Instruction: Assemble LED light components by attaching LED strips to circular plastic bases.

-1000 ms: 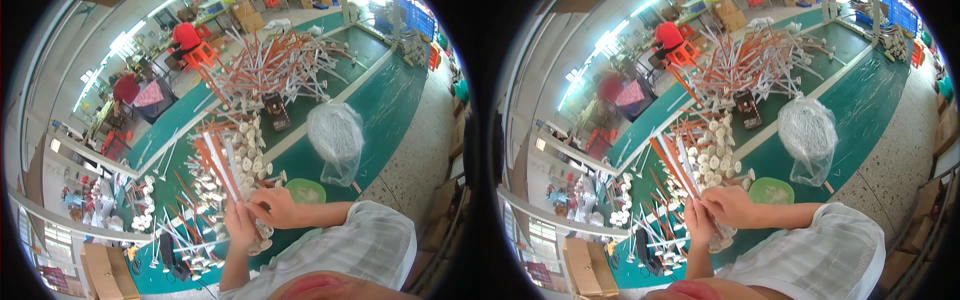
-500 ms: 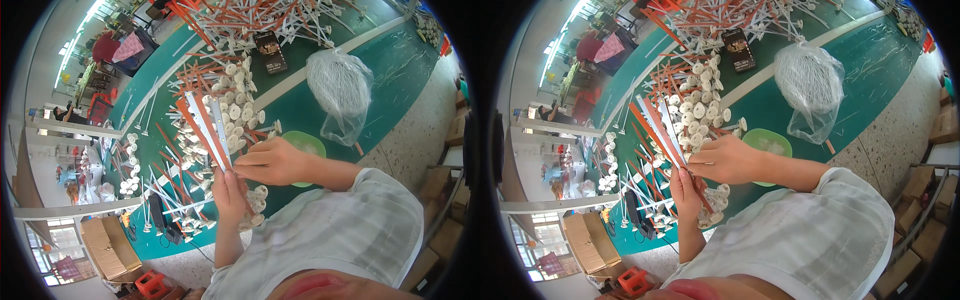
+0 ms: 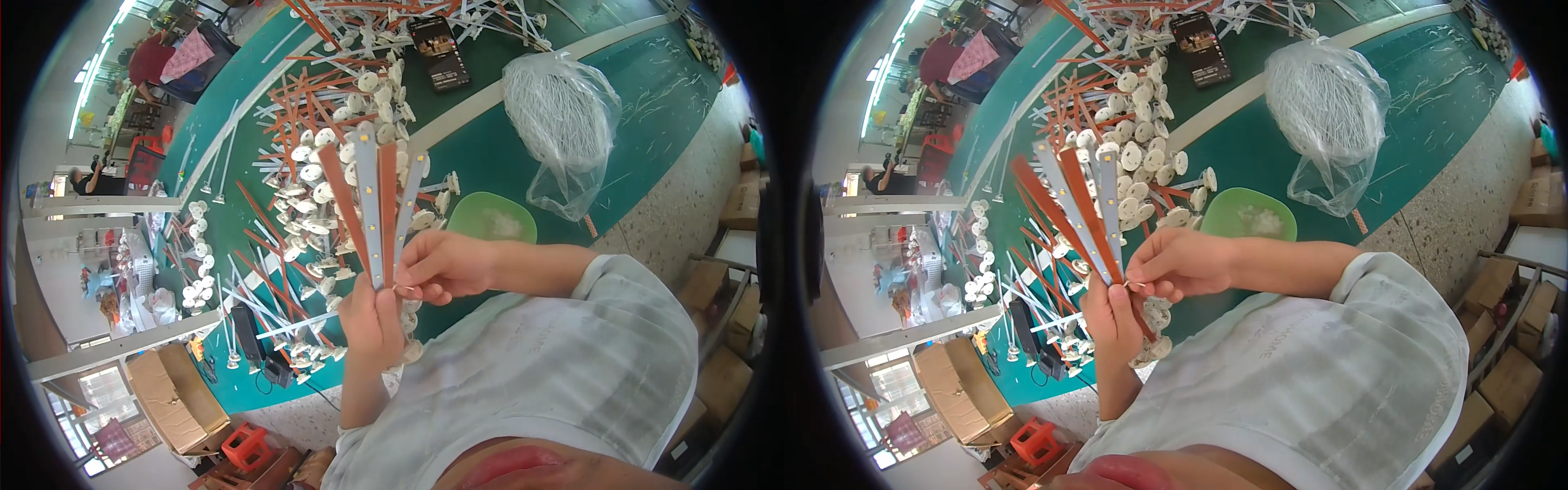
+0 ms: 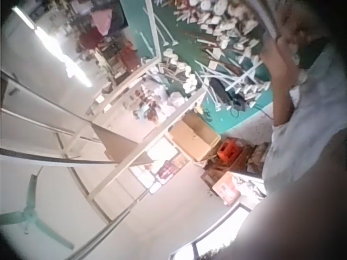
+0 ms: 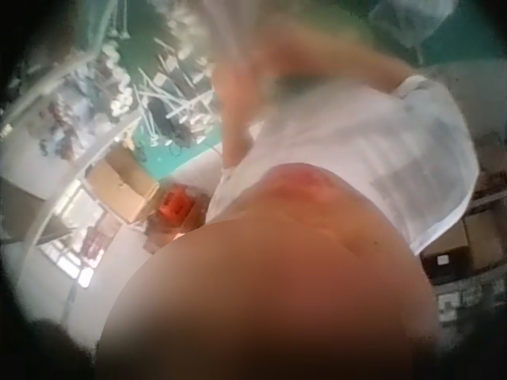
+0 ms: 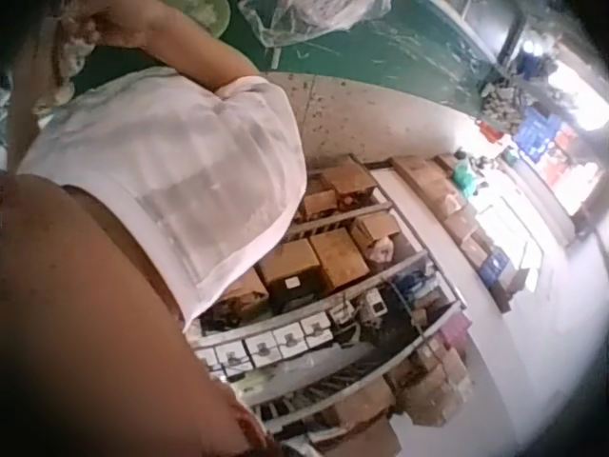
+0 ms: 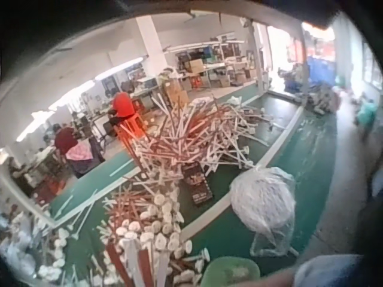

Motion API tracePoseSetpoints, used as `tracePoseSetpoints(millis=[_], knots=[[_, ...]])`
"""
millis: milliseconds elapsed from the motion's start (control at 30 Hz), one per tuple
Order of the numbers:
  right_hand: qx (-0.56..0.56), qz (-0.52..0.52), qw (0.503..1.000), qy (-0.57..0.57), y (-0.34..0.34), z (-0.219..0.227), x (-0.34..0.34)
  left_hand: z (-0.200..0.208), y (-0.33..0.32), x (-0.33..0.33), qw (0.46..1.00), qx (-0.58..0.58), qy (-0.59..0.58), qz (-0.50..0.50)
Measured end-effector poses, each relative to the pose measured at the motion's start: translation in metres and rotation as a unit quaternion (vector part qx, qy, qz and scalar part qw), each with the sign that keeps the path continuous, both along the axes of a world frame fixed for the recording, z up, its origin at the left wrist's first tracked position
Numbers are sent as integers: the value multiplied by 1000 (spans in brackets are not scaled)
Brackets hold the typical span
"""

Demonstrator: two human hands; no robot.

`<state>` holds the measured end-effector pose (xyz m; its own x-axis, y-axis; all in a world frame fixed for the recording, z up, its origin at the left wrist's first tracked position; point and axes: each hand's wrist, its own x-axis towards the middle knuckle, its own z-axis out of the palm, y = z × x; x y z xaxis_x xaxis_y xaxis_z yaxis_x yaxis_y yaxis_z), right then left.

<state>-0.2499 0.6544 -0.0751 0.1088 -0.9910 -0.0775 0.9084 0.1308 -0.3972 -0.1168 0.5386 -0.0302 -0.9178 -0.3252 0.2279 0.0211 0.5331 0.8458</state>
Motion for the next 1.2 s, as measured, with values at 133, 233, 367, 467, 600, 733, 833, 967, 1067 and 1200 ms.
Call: tracePoseSetpoints(millis=[133, 233, 367, 467, 600, 733, 833, 967, 1067, 1200], knots=[[45, -112, 990, 68, -4, 5, 16, -6, -6, 4, 999, -21, -22, 28], [-117, -473, 521, 701, -13, 0, 14, -12, -12, 4, 994, 21, -68, 84], [-174, -472, 408, 762, -6, -2, 13, -17, -13, 6, 996, -12, -57, 73], [-151, -474, 378, 781, -8, -4, 13, -16, -13, 4, 996, -4, -59, 62], [-139, -455, 465, 747, -12, 1, 12, -8, -16, 2, 994, -41, -88, 40], [5, -247, 806, 538, -1, 17, 13, -5, -16, 4, 996, -55, -73, 11], [7, -306, 770, 559, 1, 9, 19, 5, -14, -4, 994, -88, -60, -7], [3, -384, 715, 584, -3, -3, 23, -1, -15, -6, 992, -71, -92, 41], [-61, -500, 518, 691, -9, -9, 18, -4, -19, -6, 989, -61, -111, 74], [-116, -493, 413, 757, -2, -10, 14, -5, -13, -6, 992, -72, -95, 46]])
